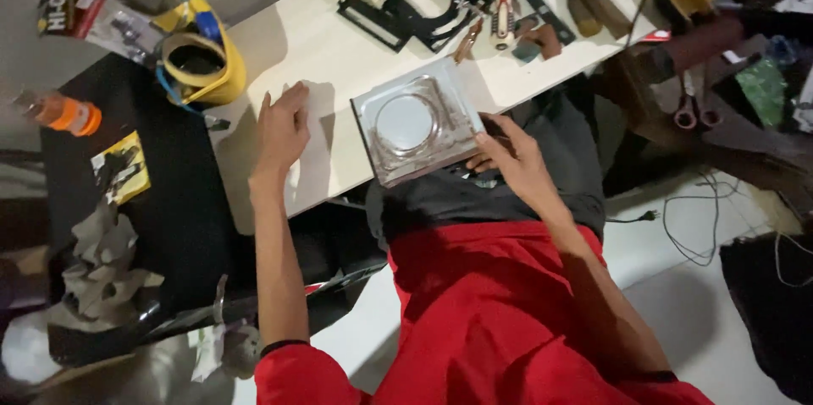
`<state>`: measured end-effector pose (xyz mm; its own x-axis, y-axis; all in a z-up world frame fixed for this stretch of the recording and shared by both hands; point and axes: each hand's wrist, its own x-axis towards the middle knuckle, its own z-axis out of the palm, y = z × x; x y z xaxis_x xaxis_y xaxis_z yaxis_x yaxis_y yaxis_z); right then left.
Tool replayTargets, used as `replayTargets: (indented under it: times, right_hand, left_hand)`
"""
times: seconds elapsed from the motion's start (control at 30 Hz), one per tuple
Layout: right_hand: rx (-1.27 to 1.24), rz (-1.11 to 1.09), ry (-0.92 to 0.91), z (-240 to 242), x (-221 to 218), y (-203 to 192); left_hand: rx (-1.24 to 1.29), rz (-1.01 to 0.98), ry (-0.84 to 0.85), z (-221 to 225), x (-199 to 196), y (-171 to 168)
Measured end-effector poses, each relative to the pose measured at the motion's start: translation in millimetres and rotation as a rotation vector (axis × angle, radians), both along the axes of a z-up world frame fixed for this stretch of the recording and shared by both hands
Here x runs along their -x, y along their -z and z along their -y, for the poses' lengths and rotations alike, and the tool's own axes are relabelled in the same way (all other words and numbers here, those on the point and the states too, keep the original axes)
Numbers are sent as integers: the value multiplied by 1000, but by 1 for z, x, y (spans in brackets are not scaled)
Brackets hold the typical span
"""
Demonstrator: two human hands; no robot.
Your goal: Assembling the components of an optical disc drive, including fitting the internal mechanism into the housing and applying finishing touches.
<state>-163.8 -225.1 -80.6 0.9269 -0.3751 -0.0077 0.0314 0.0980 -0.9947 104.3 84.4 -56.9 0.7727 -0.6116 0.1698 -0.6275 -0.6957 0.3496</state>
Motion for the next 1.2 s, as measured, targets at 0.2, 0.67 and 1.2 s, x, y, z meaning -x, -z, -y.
replayTargets:
  times: [0.2, 0.67, 1.2]
  right_hand:
    - [-27, 6, -5, -3, -1, -4]
    - [326, -24, -6, -8, -3, -40]
    - [39, 335, 186, -26, 2, 21]
  left_hand:
    - [199, -147, -35, -17, 45, -40]
    - [101, 262, -80, -17, 64, -21]
    - [749, 153, 175, 125, 62, -79]
